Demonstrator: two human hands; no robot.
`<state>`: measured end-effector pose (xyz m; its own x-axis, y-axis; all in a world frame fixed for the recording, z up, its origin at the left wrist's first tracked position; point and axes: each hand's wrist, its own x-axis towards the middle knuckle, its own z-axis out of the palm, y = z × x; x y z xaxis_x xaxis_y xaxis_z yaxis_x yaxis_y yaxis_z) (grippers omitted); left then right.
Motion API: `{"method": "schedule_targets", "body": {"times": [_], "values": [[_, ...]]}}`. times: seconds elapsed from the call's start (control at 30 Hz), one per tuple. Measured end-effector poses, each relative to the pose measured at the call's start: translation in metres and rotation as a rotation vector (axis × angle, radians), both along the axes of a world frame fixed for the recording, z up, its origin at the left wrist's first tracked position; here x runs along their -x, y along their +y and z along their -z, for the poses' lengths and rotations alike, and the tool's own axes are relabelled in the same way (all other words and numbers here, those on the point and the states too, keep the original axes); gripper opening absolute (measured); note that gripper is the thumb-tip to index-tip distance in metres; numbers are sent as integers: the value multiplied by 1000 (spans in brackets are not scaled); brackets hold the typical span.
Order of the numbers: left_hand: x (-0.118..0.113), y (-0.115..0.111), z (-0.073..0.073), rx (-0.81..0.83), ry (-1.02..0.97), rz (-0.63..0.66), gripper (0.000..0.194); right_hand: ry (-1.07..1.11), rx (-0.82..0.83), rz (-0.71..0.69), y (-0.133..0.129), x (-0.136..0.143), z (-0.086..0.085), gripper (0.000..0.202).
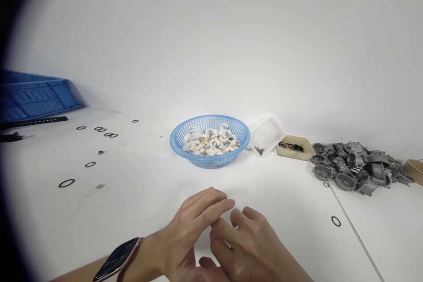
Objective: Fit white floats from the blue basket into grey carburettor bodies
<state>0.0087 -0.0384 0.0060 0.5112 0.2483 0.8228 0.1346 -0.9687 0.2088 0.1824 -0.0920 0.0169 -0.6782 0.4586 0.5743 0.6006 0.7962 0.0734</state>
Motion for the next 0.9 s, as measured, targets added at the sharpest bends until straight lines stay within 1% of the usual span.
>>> {"method": "schedule_targets", "body": {"times": [0.23,0.37,0.6,0.9], "values": [[-1,1,0,4,-40,38,66,26,-23,4,1,2,-3,16],[-2,3,2,13,-61,50,66,40,-40,16,1,1,-4,18],[-3,3,3,27,-88,54,67,42,-5,24,1,-1,-2,12],[-5,3,2,28,-123,55,66,59,0,21,1,0,-2,13]]}}
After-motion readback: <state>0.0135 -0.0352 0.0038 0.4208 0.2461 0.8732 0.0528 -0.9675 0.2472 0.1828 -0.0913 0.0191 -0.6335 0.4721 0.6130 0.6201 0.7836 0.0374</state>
